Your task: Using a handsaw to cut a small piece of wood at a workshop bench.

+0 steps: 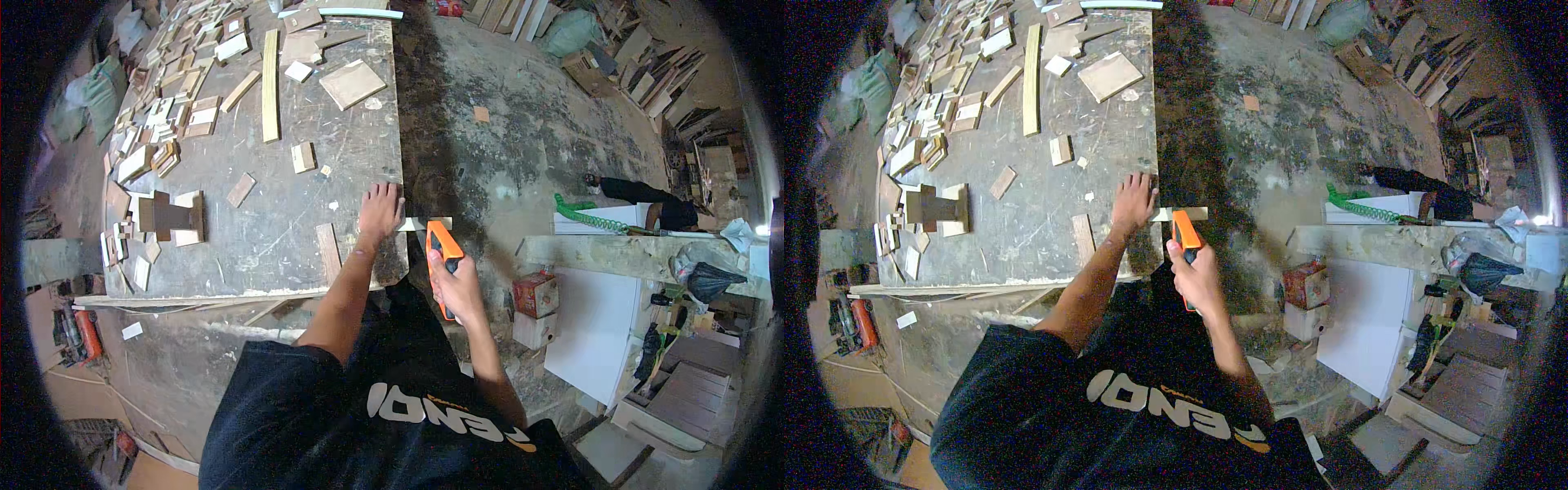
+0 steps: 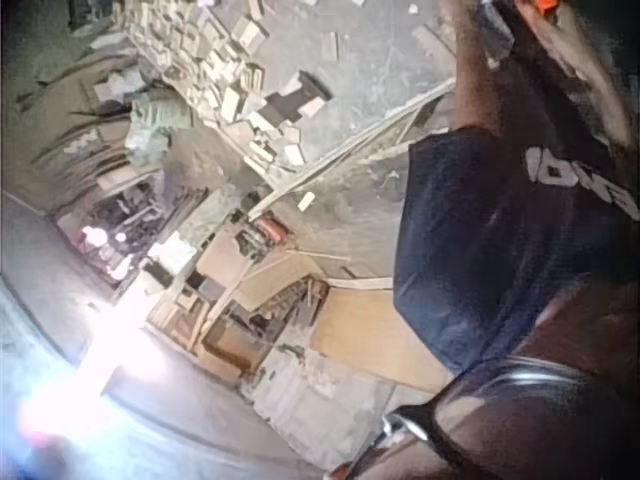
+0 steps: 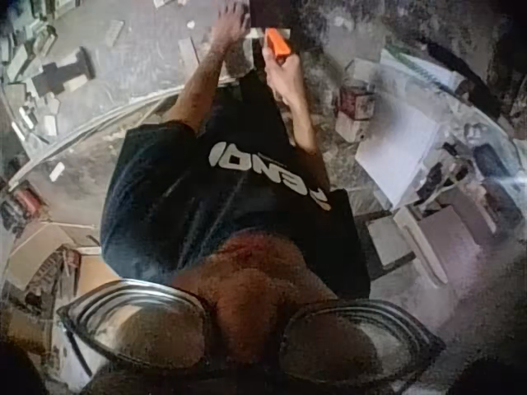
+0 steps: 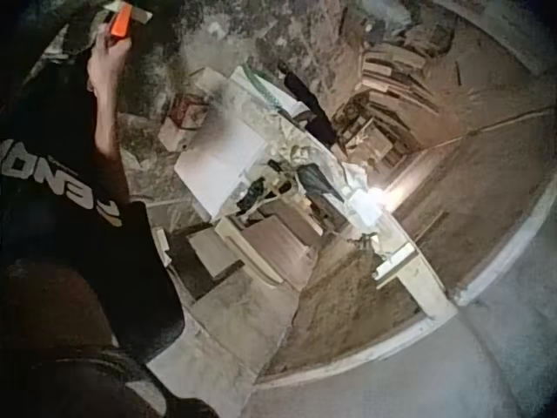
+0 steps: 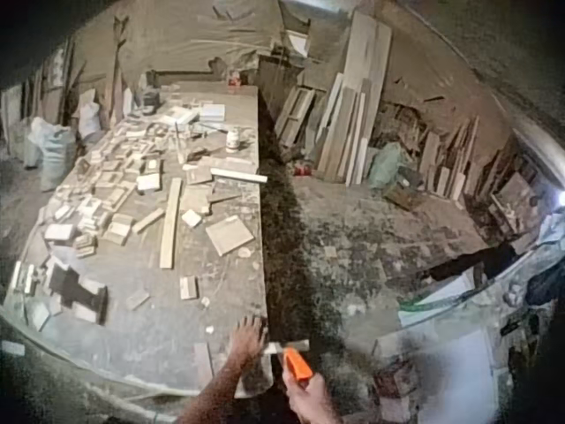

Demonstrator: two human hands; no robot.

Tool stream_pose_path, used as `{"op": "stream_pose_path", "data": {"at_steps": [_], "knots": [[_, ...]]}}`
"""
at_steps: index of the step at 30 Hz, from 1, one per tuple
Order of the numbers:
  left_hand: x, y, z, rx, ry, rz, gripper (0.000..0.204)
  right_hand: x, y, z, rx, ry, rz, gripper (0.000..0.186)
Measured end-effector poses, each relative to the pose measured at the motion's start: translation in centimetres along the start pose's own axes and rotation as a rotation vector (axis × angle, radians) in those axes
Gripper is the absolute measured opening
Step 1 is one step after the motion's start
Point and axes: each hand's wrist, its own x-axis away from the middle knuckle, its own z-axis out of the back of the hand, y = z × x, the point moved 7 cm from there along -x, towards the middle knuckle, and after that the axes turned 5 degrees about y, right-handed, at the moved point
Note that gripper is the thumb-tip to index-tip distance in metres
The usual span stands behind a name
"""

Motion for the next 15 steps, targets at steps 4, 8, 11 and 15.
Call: {"op": "stream_pose_path", "data": {"at_steps": [4, 8, 11, 15], "knots": [[0.0, -0.8, -1.0, -0.119, -0.119, 0.022, 0.062, -0.1, -0.4, -0.1, 0.002, 0.006, -0.016, 0.021], [0.0, -0.2, -0.5, -0.127, -0.135, 0.019, 0.063, -0.4, -1.0, 0.6, 0.061, 0.010, 0.003, 0.021], [-0.1, -0.2, -0.7, -0.141, -0.134, 0.021, 0.063, -0.5, -1.2, 1.6, 0.101, 0.028, 0.054, 0.026], [0.2, -1.7, -2.5, -0.218, -0.077, 0.043, 0.063, -0.2, -0.2, 1.5, 0.136, 0.048, 0.047, 0.023]]}}
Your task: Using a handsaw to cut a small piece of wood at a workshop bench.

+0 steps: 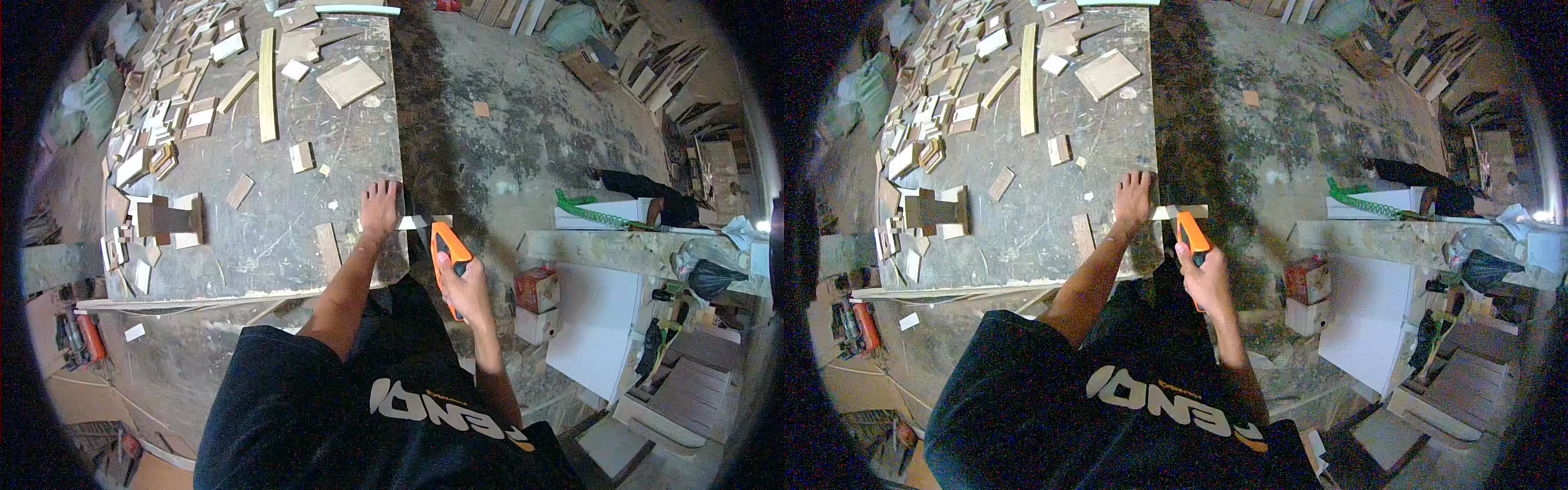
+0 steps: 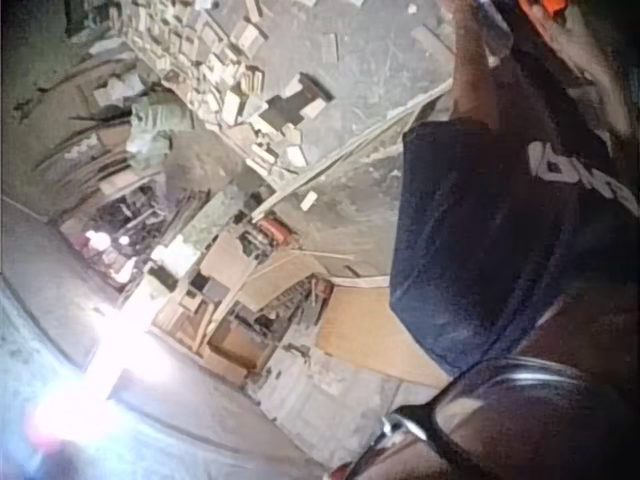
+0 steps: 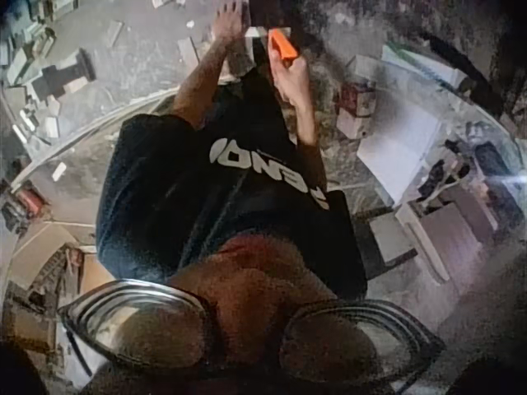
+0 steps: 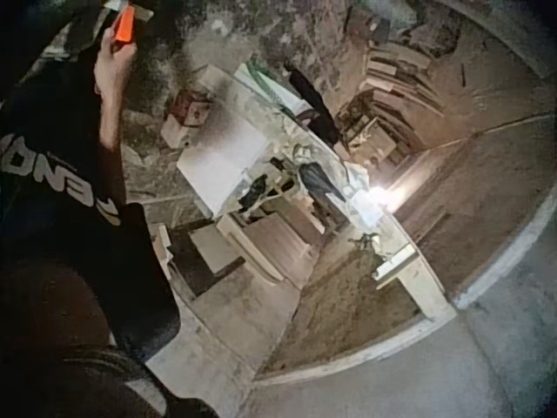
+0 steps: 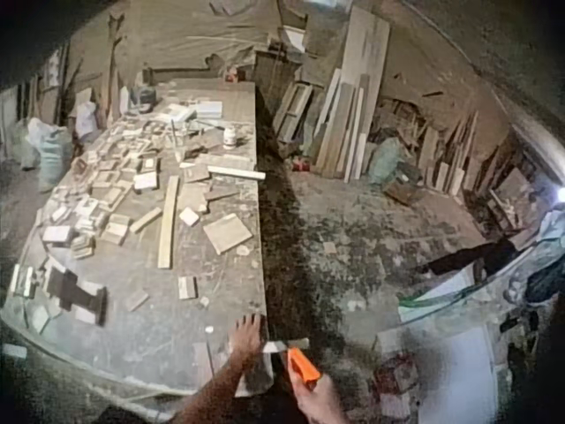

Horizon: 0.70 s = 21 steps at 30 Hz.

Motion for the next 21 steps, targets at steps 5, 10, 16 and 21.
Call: {"op": "stream_pose_path", "data": {"at_steps": [5, 10, 16, 21], "knots": [[-0.1, 1.0, 0.9, 0.051, -0.035, 0.014, 0.058, -2.1, 2.4, 0.5, 0.172, 0.094, 0.209, 0.030], [0.0, 0.8, 2.0, 0.049, -0.010, 0.019, 0.062, -1.8, 2.8, -0.4, 0.122, 0.056, 0.112, 0.033], [-0.1, 1.1, 2.0, 0.055, -0.034, 0.029, 0.061, -3.3, 4.3, -1.0, 0.110, 0.074, 0.116, 0.038], [-0.5, 1.3, 2.8, 0.058, 0.004, 0.021, 0.061, -2.6, 5.2, -0.6, 0.132, 0.074, 0.069, 0.036]]}}
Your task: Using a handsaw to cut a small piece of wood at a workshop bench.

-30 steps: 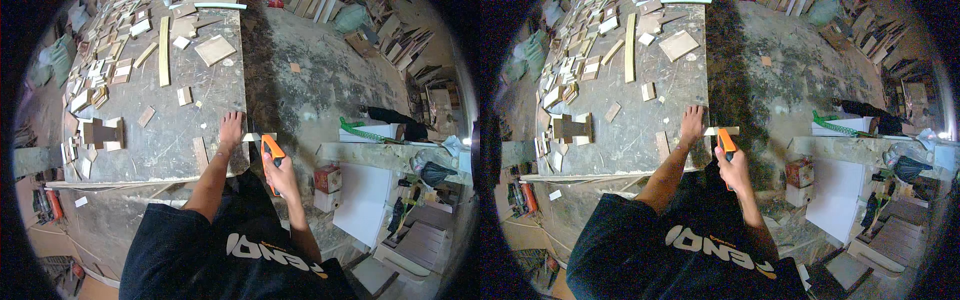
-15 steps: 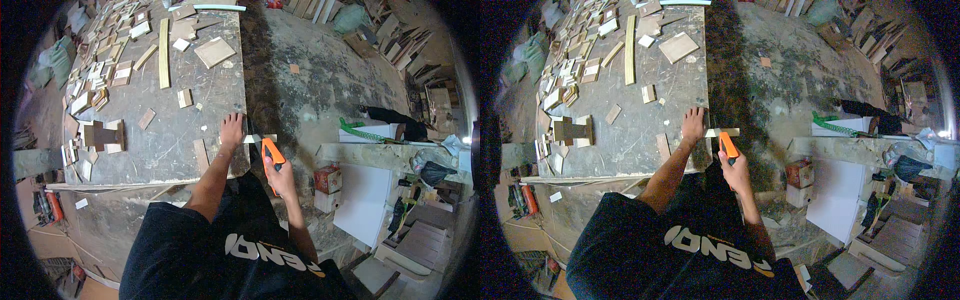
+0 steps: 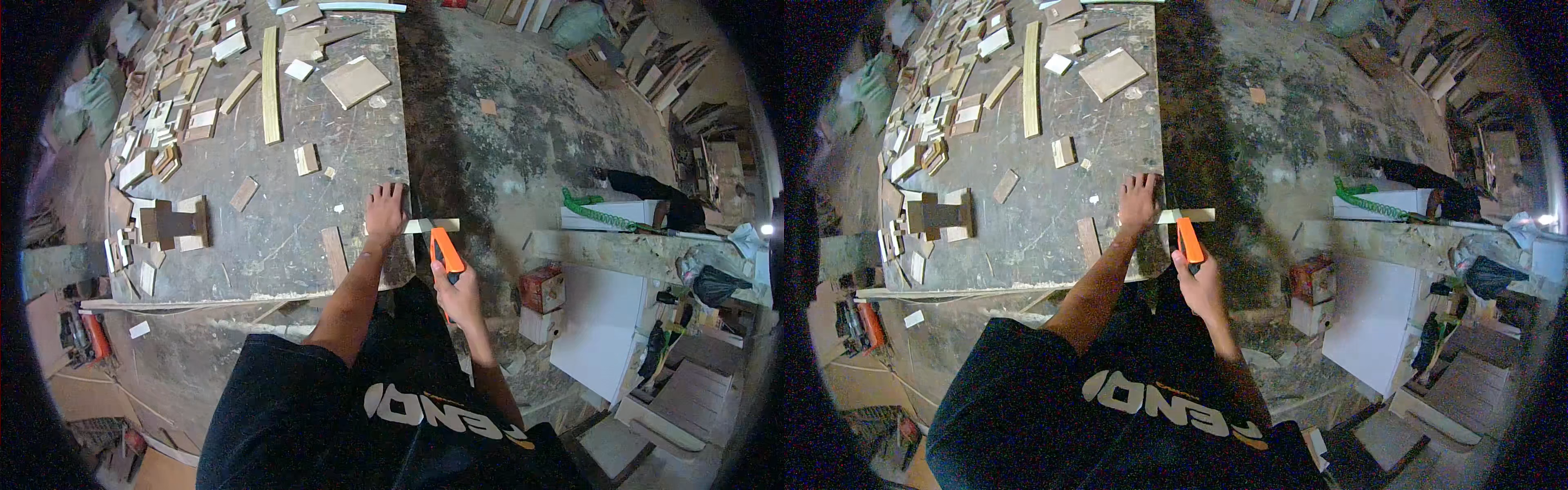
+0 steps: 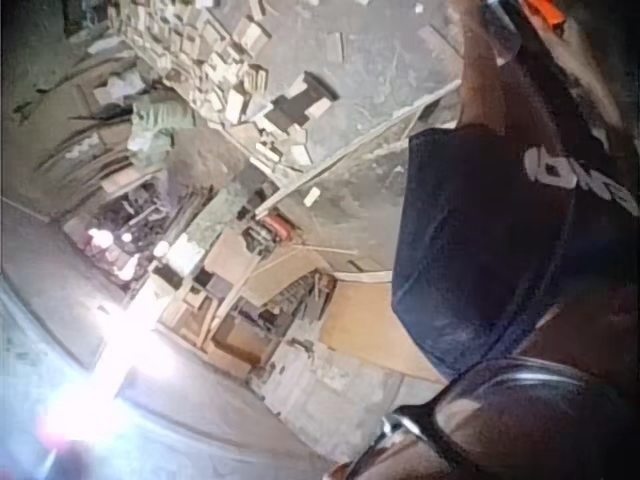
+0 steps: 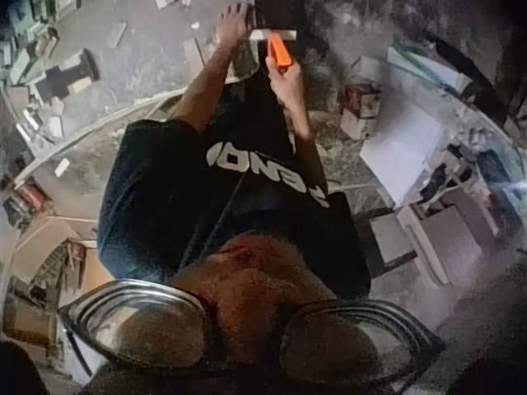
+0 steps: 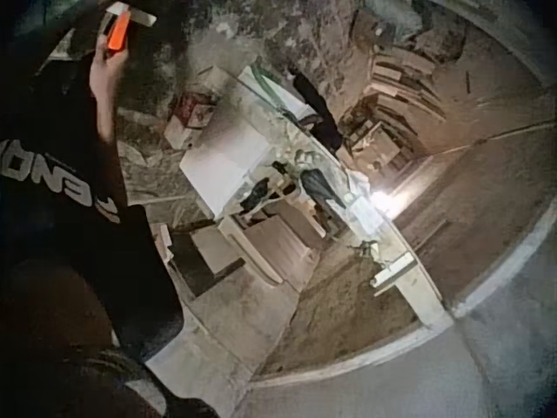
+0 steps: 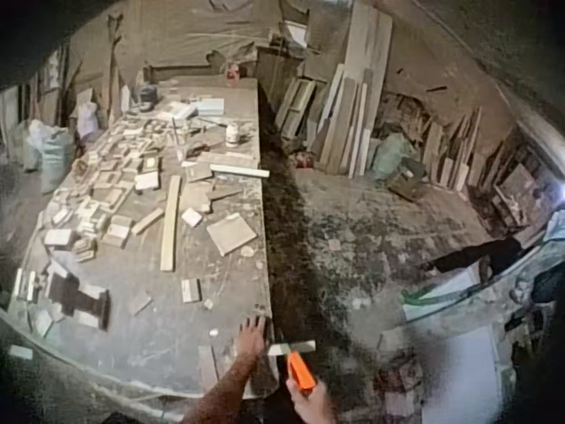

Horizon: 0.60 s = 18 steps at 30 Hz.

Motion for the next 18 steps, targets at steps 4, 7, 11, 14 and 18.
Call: {"op": "stream_pose_path", "data": {"at_steps": [4, 7, 11, 14, 18], "knots": [[0.1, -0.8, -0.8, 0.029, -0.016, 0.031, 0.063, -0.5, -0.7, -0.5, -0.160, -0.022, -0.010, 0.028], [0.5, -1.2, -0.9, 0.009, -0.018, 0.029, 0.064, 1.2, -2.7, -0.4, -0.187, -0.078, -0.178, 0.027], [-0.2, -0.1, -0.6, 0.000, 0.004, 0.011, 0.062, -1.8, 2.5, -1.3, -0.121, 0.096, 0.110, 0.032], [0.5, -1.0, -0.8, -0.029, 0.019, 0.021, 0.058, -1.4, -0.4, -1.9, -0.114, -0.016, -0.118, 0.032], [0.3, -0.7, -0.4, -0.027, 0.051, 0.008, 0.045, -0.3, 0.1, -1.2, -0.100, 0.029, -0.006, 0.030]]}}
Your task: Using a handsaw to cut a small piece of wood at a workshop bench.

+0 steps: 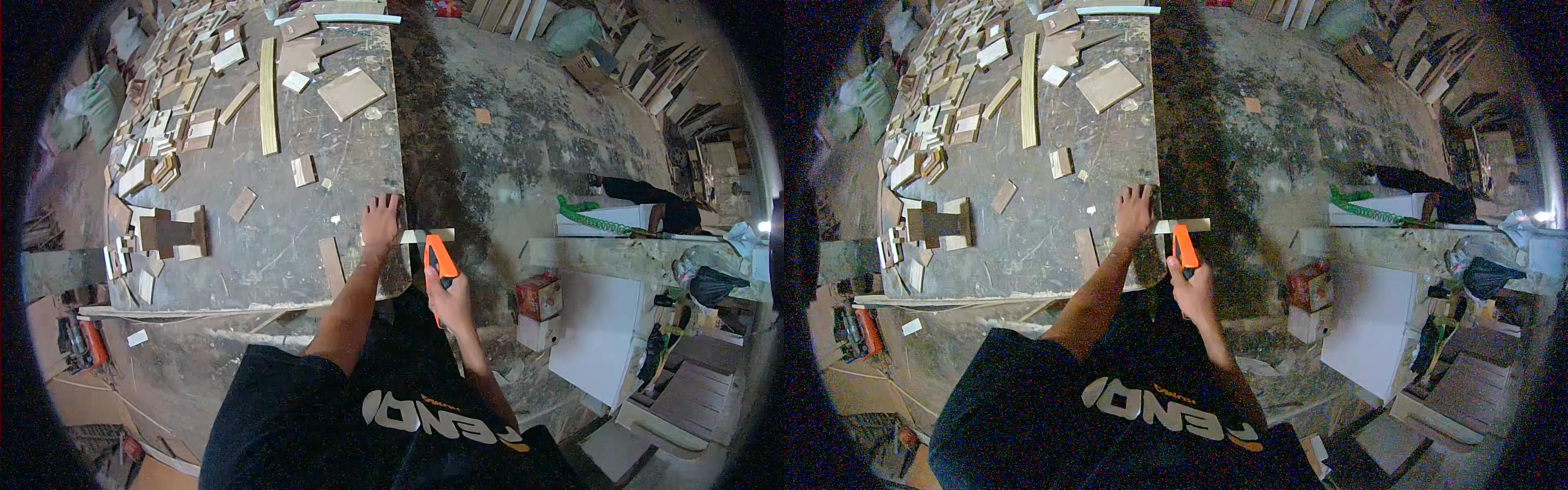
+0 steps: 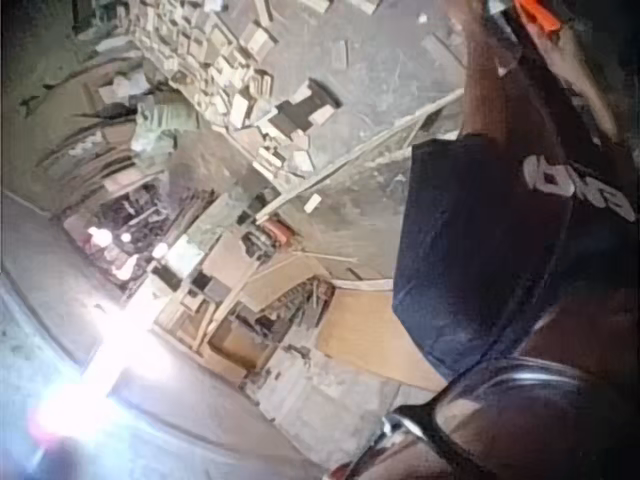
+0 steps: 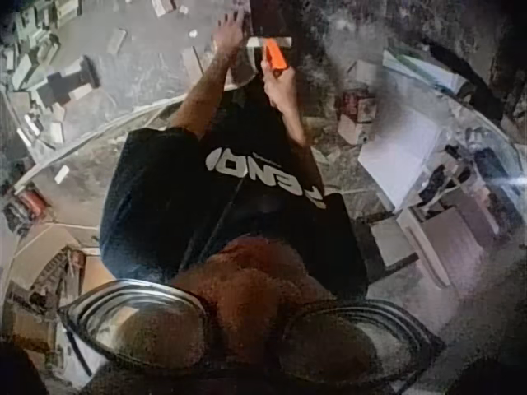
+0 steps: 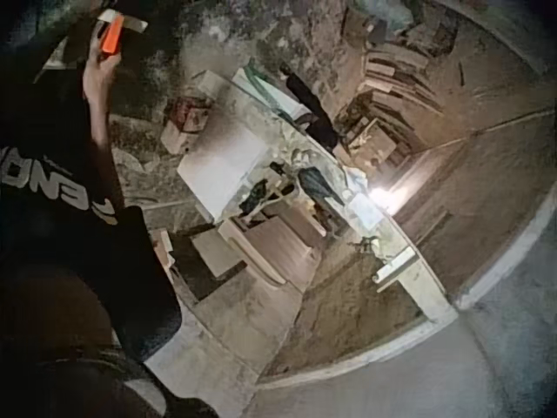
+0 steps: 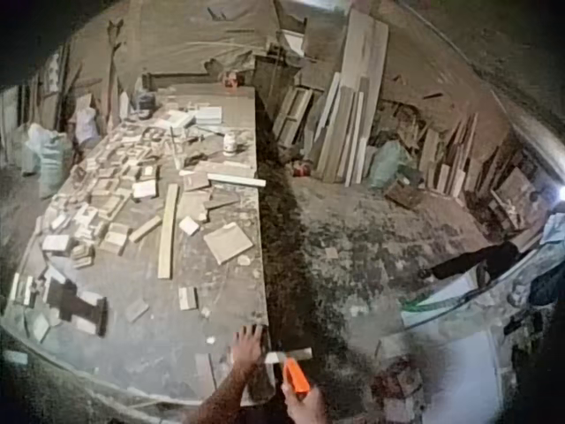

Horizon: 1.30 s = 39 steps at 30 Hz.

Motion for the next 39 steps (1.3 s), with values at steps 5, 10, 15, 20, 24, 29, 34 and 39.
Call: {"op": "stream_pose_path", "data": {"at_steps": [5, 10, 15, 20, 24, 29, 34, 39], "knots": [[-0.1, 0.1, -0.5, 0.042, 0.049, 0.001, 0.031, -1.0, 1.7, -0.2, -0.016, 0.045, 0.029, 0.027], [-0.2, 0.2, -0.1, 0.040, 0.072, -0.013, 0.032, 0.5, 0.0, 0.0, -0.229, -0.013, -0.086, 0.023], [0.1, 0.3, 0.1, 0.057, 0.055, -0.021, 0.042, 0.7, -0.5, -0.2, -0.192, -0.053, -0.044, 0.021], [-0.3, 0.6, -0.3, 0.019, 0.029, -0.021, 0.048, 0.3, 0.1, 0.0, -0.218, 0.033, -0.007, 0.023], [-0.2, 0.0, -0.3, 0.002, -0.020, 0.028, 0.054, -1.2, 0.0, -0.1, -0.154, 0.036, 0.081, 0.022], [0.1, 0.2, -0.4, 0.032, -0.037, 0.016, 0.063, -0.8, 2.1, -0.2, -0.216, -0.014, -0.075, 0.023], [0.3, -0.1, -0.2, 0.034, -0.045, 0.029, 0.064, -0.5, 0.7, 0.5, -0.109, 0.046, 0.114, 0.028], [-0.2, 0.9, 0.7, 0.010, -0.009, 0.014, 0.059, -0.1, 1.9, 0.6, 0.000, 0.125, 0.228, 0.031]]}}
